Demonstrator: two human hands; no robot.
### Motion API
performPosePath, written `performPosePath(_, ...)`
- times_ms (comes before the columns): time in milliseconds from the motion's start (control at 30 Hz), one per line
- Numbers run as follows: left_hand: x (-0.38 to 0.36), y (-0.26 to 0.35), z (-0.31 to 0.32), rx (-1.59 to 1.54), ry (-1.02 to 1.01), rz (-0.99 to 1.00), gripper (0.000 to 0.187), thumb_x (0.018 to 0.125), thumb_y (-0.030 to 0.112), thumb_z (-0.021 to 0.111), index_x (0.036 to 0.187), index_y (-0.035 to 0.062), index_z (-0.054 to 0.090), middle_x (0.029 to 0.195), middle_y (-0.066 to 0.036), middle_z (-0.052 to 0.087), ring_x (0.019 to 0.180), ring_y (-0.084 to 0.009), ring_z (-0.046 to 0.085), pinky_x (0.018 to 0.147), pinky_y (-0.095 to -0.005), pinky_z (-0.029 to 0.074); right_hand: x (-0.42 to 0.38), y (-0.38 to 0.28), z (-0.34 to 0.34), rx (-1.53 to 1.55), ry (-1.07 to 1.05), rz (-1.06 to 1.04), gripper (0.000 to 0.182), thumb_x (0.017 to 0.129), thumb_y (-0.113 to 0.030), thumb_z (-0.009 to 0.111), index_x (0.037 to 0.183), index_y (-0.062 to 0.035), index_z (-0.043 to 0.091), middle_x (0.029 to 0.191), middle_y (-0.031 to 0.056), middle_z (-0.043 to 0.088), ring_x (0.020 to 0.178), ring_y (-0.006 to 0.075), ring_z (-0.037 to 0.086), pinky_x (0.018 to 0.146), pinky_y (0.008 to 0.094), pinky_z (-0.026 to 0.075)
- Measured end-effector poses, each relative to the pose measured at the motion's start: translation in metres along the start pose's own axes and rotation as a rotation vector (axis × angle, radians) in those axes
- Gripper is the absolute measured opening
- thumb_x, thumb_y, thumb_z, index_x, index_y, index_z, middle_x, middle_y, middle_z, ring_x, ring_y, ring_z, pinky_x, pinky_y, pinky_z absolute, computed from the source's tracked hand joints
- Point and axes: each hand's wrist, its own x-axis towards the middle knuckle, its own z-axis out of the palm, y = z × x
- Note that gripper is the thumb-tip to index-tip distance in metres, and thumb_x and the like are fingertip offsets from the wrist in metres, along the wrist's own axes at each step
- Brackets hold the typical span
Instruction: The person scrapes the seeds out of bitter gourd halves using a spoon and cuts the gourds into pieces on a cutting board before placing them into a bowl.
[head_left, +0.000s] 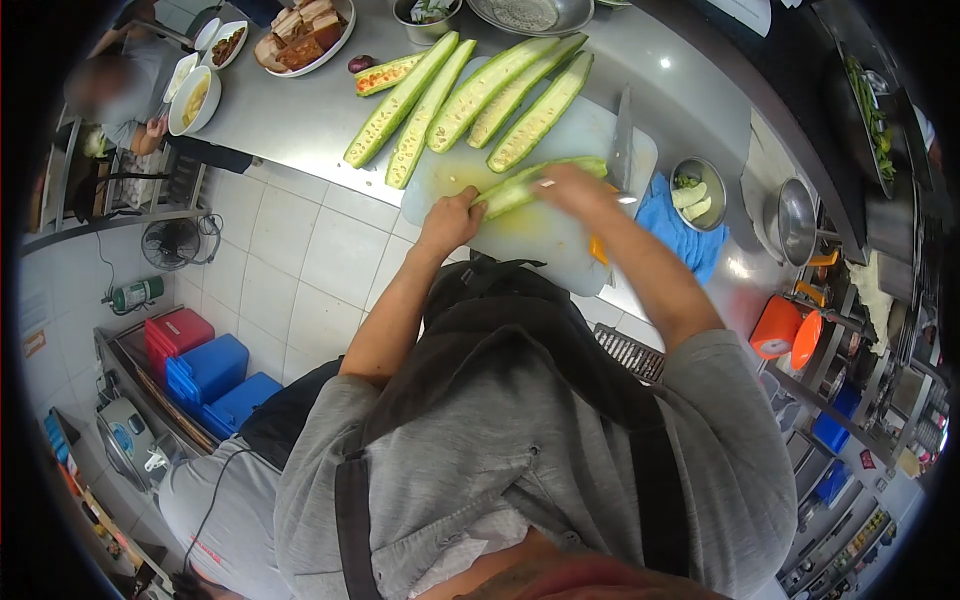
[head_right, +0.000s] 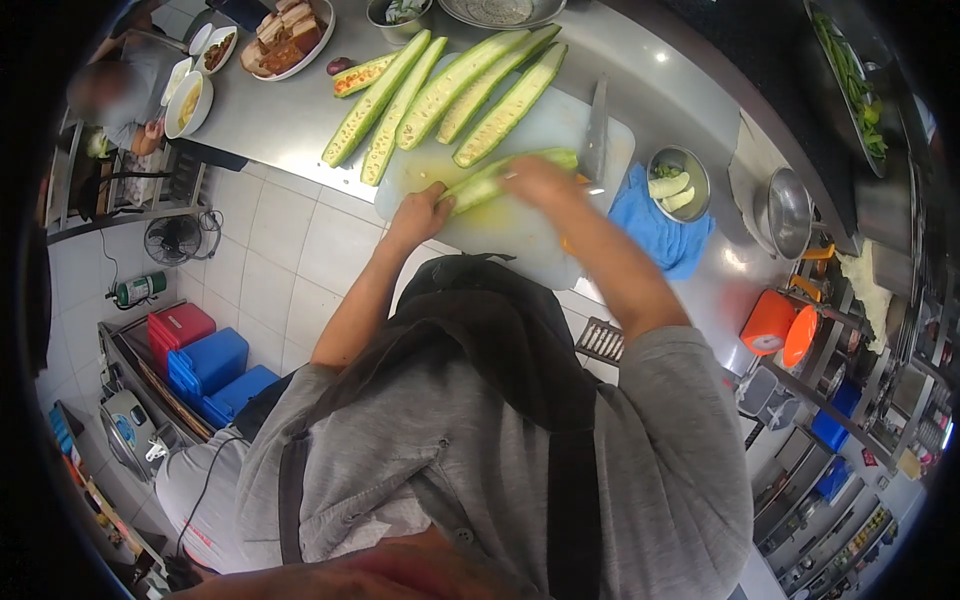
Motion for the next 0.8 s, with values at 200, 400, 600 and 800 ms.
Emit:
performPosePath(200,0.011,0.009,-0.011,-0.111,-0.042,0.002,0.031,0.093,0.03,0.06,0.103,0.001,0.061,0.077,-0.029,0.065,0.079,-0.0475,0.064,0.072,-0.0541,0.049,-0.002,0.068,-0.072,-0.204,0.034,0.149,0.046,0.092,-0.044,0.057,0.101,-0.0009,0.07,0.102,0.0225,0.07,0.097,0.0393,0.067,0.089,0.0468,0.052)
performPosePath(400,0.006,0.009,0.0,-0.017,-0.081,0.014,0.032,0.093,0.031,0.059,0.106,0.0015,0.063,0.082,-0.029,0.067,0.084,-0.0477,0.065,0.078,-0.0543,0.051,0.008,-0.022,0.005,-0.128,-0.037,-0.099,0.041,0.088,-0.041,0.059,0.103,-0.0054,0.072,0.098,0.0221,0.07,0.094,0.039,0.067,0.089,0.0485,0.052)
performPosePath(600,0.005,0.024,-0.019,-0.177,-0.176,-0.133,0.034,0.095,0.03,0.058,0.105,-0.0022,0.062,0.067,-0.025,0.065,0.063,-0.0392,0.067,0.066,-0.0473,0.054,0.009,0.05,-0.075,-0.29,-0.054,0.1,0.038,0.088,-0.039,0.058,0.097,-0.0058,0.073,0.101,0.0202,0.071,0.095,0.0365,0.068,0.09,0.0464,0.052)
performPosePath(800,0.006,0.025,-0.017,-0.21,-0.204,-0.158,0.032,0.095,0.028,0.058,0.101,-0.0029,0.062,0.062,-0.022,0.064,0.052,-0.0318,0.065,0.056,-0.0425,0.053,0.007,-0.005,-0.02,-0.173,-0.059,-0.068,0.041,0.088,-0.042,0.057,0.099,-0.0053,0.073,0.105,0.0205,0.07,0.098,0.0355,0.068,0.089,0.0471,0.053)
